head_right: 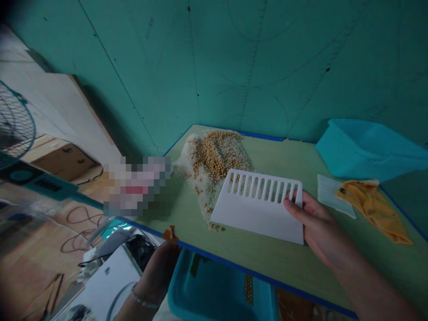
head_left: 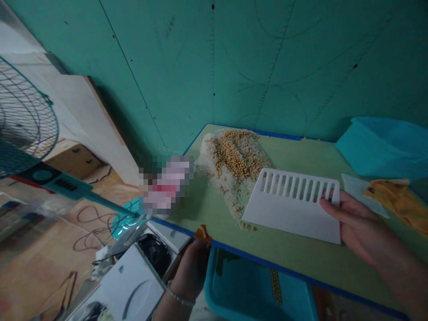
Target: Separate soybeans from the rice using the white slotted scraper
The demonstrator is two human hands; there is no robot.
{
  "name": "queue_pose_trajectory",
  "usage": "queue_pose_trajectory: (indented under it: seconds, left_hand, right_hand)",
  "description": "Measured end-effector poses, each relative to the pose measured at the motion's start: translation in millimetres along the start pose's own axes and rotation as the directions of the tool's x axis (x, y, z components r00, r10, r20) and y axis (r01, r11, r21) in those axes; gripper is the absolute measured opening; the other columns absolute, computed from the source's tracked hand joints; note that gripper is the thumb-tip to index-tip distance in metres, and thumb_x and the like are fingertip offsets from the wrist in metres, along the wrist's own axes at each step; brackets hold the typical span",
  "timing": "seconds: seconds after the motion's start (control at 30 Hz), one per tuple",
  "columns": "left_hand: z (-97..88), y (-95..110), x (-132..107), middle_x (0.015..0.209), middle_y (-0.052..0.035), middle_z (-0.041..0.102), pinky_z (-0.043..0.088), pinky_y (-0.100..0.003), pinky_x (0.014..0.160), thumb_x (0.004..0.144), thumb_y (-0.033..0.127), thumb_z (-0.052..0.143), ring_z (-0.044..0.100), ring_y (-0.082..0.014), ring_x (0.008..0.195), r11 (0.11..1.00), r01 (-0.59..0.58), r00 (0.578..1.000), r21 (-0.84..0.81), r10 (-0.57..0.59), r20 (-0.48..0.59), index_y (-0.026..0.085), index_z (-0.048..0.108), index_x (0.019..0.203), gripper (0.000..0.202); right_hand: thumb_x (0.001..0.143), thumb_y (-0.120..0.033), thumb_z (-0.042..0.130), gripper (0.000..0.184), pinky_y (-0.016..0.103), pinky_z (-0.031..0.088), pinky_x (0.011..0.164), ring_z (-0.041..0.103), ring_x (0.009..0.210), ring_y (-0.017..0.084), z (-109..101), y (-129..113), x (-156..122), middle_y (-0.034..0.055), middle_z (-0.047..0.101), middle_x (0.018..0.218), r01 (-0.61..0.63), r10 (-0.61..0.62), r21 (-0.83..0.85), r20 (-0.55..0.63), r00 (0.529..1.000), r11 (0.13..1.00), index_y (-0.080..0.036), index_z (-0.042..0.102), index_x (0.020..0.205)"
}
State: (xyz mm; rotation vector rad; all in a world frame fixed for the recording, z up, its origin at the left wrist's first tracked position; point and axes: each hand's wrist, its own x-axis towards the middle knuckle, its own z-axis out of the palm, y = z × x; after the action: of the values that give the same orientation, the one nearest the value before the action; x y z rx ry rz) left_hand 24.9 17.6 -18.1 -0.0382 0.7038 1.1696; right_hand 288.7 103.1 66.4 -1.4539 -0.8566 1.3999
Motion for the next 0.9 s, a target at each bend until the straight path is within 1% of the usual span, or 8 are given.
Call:
queue_pose_trajectory:
  seconds: [0.1, 0.2, 0.33, 0.47, 0.6, 0.67, 0.8, 0.9]
  left_hand:
    - [0.3, 0.7, 0.0, 0.079, -0.0053, 0.074, 0.045, -0.037, 0.09, 0.075, 0.016, 0.056, 0.064, -0.0262, 0.097, 1.0, -0.005, 1.0, 0.021, 0.005, -0.005, 0.018, 0.069, 0.073, 0.014]
    - [-5.9, -0.1, 0.7, 0.079, -0.0079, 0.074, 0.046, -0.04, 0.089, 0.072, 0.019, 0.058, 0.065, -0.0282, 0.094, 0.999, 0.025, 1.0, 0.024, -0.025, -0.015, 0.016, 0.068, 0.072, 0.011]
    - [-10.5, -0.8, -0.8, 0.081, -0.008, 0.074, 0.045, -0.04, 0.089, 0.072, 0.021, 0.06, 0.065, -0.0275, 0.094, 0.997, 0.061, 0.998, 0.039, -0.06, -0.031, 0.014, 0.067, 0.084, 0.016]
    - [-6.5, 0.4, -3.3, 0.082, -0.0081, 0.074, 0.045, -0.039, 0.09, 0.075, 0.022, 0.057, 0.065, -0.0274, 0.095, 0.997, 0.066, 0.998, 0.049, -0.065, -0.015, 0.014, 0.067, 0.091, 0.02]
    - [-3.4, 1.3, -2.4, 0.077, -0.0067, 0.074, 0.045, -0.04, 0.09, 0.073, 0.017, 0.055, 0.065, -0.0278, 0.093, 0.998, 0.046, 0.998, 0.037, -0.044, -0.046, 0.015, 0.068, 0.087, 0.019]
    - [-2.8, 1.3, -1.7, 0.078, -0.0064, 0.074, 0.045, -0.04, 0.09, 0.073, 0.015, 0.054, 0.065, -0.0277, 0.093, 0.999, 0.041, 0.998, 0.018, -0.04, -0.057, 0.015, 0.068, 0.087, 0.02]
    - [-1.6, 0.4, -1.3, 0.084, -0.0069, 0.074, 0.043, -0.04, 0.093, 0.076, 0.016, 0.053, 0.064, -0.0273, 0.097, 1.0, 0.018, 0.999, 0.007, -0.018, -0.026, 0.015, 0.068, 0.088, 0.019]
    - [0.1, -0.2, -1.7, 0.081, -0.0067, 0.074, 0.042, -0.041, 0.094, 0.071, 0.015, 0.057, 0.063, -0.0284, 0.099, 1.0, 0.003, 0.999, 0.023, -0.002, -0.054, 0.015, 0.069, 0.078, 0.013]
  right_hand:
    - [0.047, -0.041, 0.081, 0.042, 0.029, 0.051, 0.062, 0.066, 0.083, 0.024, -4.8, 0.9, 2.5, -0.0003, 0.072, 0.085, -0.003, 0.003, -0.023, 0.012, 1.0, 1.0, -0.029, 0.062, 0.082]
    - [0.049, -0.043, 0.08, 0.039, 0.032, 0.051, 0.062, 0.067, 0.08, 0.025, -5.7, 2.1, 4.0, 0.0009, 0.072, 0.083, 0.013, -0.011, -0.069, 0.025, 1.0, 0.998, -0.028, 0.062, 0.08]
    - [0.044, -0.043, 0.081, 0.042, 0.032, 0.051, 0.061, 0.067, 0.077, 0.025, -0.2, 1.6, 2.4, 0.0011, 0.072, 0.081, 0.028, -0.028, -0.062, 0.0, 1.0, 0.998, -0.027, 0.061, 0.077]
    - [0.045, -0.043, 0.082, 0.04, 0.028, 0.049, 0.06, 0.066, 0.076, 0.022, 3.2, 0.6, 0.1, -0.0004, 0.072, 0.08, 0.023, -0.022, -0.044, 0.028, 0.999, 0.999, -0.027, 0.062, 0.076]
    - [0.046, -0.042, 0.082, 0.039, 0.022, 0.047, 0.058, 0.064, 0.071, 0.017, 3.0, 1.1, -1.1, -0.0036, 0.071, 0.075, 0.021, -0.019, -0.033, 0.06, 0.998, 0.999, -0.027, 0.062, 0.076]
    - [0.048, -0.041, 0.082, 0.036, 0.021, 0.047, 0.057, 0.063, 0.067, 0.015, 2.5, 1.3, -1.3, -0.0044, 0.07, 0.073, 0.021, -0.019, -0.03, 0.078, 0.997, 0.999, -0.027, 0.062, 0.075]
    - [0.048, -0.041, 0.082, 0.035, 0.024, 0.047, 0.057, 0.062, 0.065, 0.016, 2.7, 0.6, -1.9, -0.0035, 0.069, 0.073, 0.012, -0.009, -0.031, 0.087, 0.996, 0.999, -0.026, 0.063, 0.073]
    - [0.044, -0.042, 0.083, 0.037, 0.023, 0.047, 0.056, 0.061, 0.064, 0.016, 3.9, -0.4, -2.7, -0.0031, 0.069, 0.073, 0.015, -0.012, -0.042, 0.07, 0.997, 0.999, -0.026, 0.063, 0.071]
